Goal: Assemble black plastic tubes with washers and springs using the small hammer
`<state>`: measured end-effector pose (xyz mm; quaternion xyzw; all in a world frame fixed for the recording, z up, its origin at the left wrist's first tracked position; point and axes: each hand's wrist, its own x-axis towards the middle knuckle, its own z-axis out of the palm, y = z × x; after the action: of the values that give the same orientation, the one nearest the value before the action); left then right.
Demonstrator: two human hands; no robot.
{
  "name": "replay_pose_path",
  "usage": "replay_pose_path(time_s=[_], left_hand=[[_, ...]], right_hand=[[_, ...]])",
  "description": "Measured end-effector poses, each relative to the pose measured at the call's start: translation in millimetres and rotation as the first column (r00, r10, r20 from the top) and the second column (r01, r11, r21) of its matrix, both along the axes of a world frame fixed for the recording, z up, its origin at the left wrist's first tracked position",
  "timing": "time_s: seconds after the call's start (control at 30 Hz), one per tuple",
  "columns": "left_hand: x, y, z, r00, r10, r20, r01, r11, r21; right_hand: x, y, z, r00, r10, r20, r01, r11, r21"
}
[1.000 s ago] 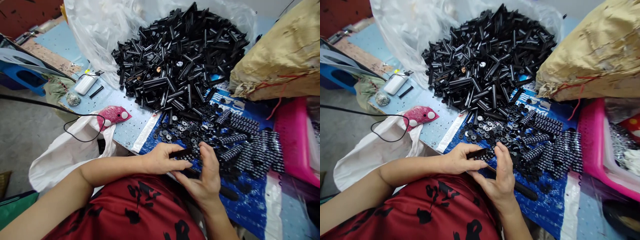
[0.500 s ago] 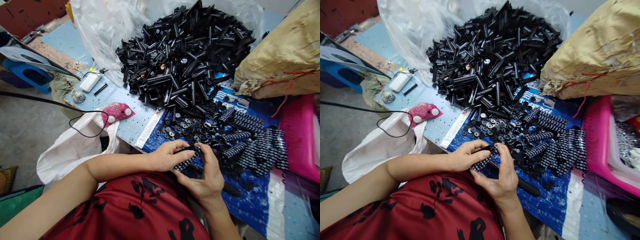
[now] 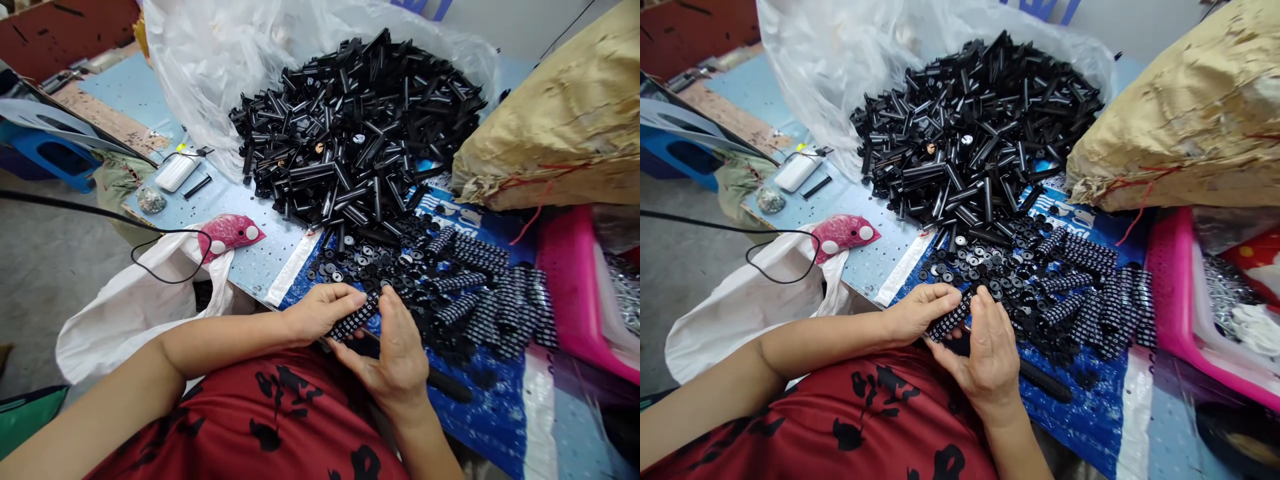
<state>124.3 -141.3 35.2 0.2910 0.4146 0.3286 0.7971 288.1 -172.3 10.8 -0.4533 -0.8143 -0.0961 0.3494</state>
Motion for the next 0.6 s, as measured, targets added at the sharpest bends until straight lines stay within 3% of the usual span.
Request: replay_pose_path(time_s=[0.13,0.27,0.3,0.37,0.4,0.47,0.53,0.6], left_hand=[[-6.3,2.5,-5.9,0.996,-0.055,0.071,0.059,0.997,-0.050],[-22.6,5.0,-11.9,0.989,-0.092,0.115,0.105,0.987,-0.118],[-30.6,5.4,-13.1,0.994,-0.088,0.069,0.093,0.993,-0.073],[-50.9,6.1,-15.1,0.988,-0.067,-0.141,0.090,0.983,0.163],[-62.0,6.5,-15.8,0.956,-0.035,-0.290,0.130,0.940,0.315],[-82.3,8.5,-16.9,0.811,0.065,-0.581,0.316,0.788,0.528],[-96.1,13.4,-17.6,0.626,0.138,-0.767,0.511,0.671,0.538],[-101.7,21.4,-18.2,0.511,0.116,-0.852,0.616,0.642,0.457]], right_hand=[[-0.1,-0.5,-3.7,1.000,0.024,0.004,-0.024,0.999,-0.033],[10.2,-9.0,-9.2,0.996,0.088,-0.023,-0.090,0.983,-0.162],[16.7,-13.4,-11.7,0.997,0.074,-0.017,-0.076,0.979,-0.187],[33.0,-23.4,-17.8,0.998,-0.017,0.064,0.029,0.979,-0.199],[41.3,-28.1,-20.9,0.987,-0.081,0.139,0.105,0.978,-0.178],[53.8,-35.4,-24.6,0.963,-0.115,0.243,0.154,0.977,-0.148],[56.8,-38.9,-22.4,0.961,-0.104,0.255,0.142,0.980,-0.137],[49.8,-39.0,-14.4,0.975,-0.102,0.195,0.131,0.981,-0.146]])
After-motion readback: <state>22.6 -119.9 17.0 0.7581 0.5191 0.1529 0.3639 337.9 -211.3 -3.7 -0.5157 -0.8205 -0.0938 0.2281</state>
